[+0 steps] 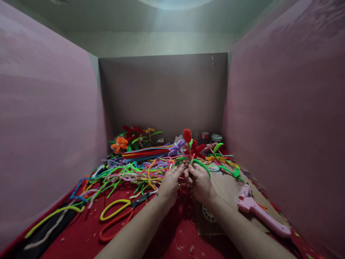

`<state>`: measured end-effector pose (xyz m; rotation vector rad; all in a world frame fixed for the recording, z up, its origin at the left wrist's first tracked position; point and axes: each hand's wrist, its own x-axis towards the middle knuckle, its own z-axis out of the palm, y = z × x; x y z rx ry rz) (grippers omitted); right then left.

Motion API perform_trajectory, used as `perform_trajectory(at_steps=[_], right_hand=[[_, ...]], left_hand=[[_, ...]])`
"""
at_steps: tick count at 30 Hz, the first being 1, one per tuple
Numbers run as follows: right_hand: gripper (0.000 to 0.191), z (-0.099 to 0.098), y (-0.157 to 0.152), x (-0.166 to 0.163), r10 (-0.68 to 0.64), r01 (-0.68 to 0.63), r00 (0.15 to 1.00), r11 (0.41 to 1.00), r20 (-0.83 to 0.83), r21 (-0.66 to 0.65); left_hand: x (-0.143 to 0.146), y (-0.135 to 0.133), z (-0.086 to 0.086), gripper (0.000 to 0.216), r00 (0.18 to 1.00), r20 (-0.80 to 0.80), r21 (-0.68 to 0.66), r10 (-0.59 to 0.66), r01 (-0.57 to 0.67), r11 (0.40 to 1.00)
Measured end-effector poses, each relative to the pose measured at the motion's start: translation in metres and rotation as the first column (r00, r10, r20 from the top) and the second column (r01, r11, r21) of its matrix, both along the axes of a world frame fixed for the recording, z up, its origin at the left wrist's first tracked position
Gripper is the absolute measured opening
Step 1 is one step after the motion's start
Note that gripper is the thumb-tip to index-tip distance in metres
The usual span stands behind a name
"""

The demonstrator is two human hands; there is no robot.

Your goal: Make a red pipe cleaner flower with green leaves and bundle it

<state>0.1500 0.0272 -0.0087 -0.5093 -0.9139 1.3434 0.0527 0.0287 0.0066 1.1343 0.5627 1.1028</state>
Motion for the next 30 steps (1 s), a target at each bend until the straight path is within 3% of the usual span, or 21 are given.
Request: perform_trajectory(at_steps=[7,17,27,30], right_hand=[[0.021,-0.0047,-0.0047,-0.0051,0.048,-0.046,0.997,0.999,0.061,-0.027],[0.029,-0.0020,-0.0059,-0.0090,0.074,-0.072,0.982,0.997,0.173,-0.018],[0.017,-0.0057,-0.0064,-0.0066,-0.119,0.111,0.981,0.992,0.153,0.064],[0.017,-0.0083,-0.0075,-0.0068,-0.184,0.168,0.950,0.982,0.251,0.084]], left_hand=[[0.0043,-0.0001,-0.0001,0.031,0.985,0.002,0.030,0.172,-0.172,0.985],[-0.0020,0.0026,0.0012,0.028,0.956,0.024,-0.012,0.294,-0.294,0.956],[-0.0037,0.0024,0.0059,0.014,0.934,-0.094,0.141,0.344,-0.329,0.934],[-0.0048,0.0025,0.0071,0.013,0.900,-0.137,0.182,0.413,-0.387,0.904]])
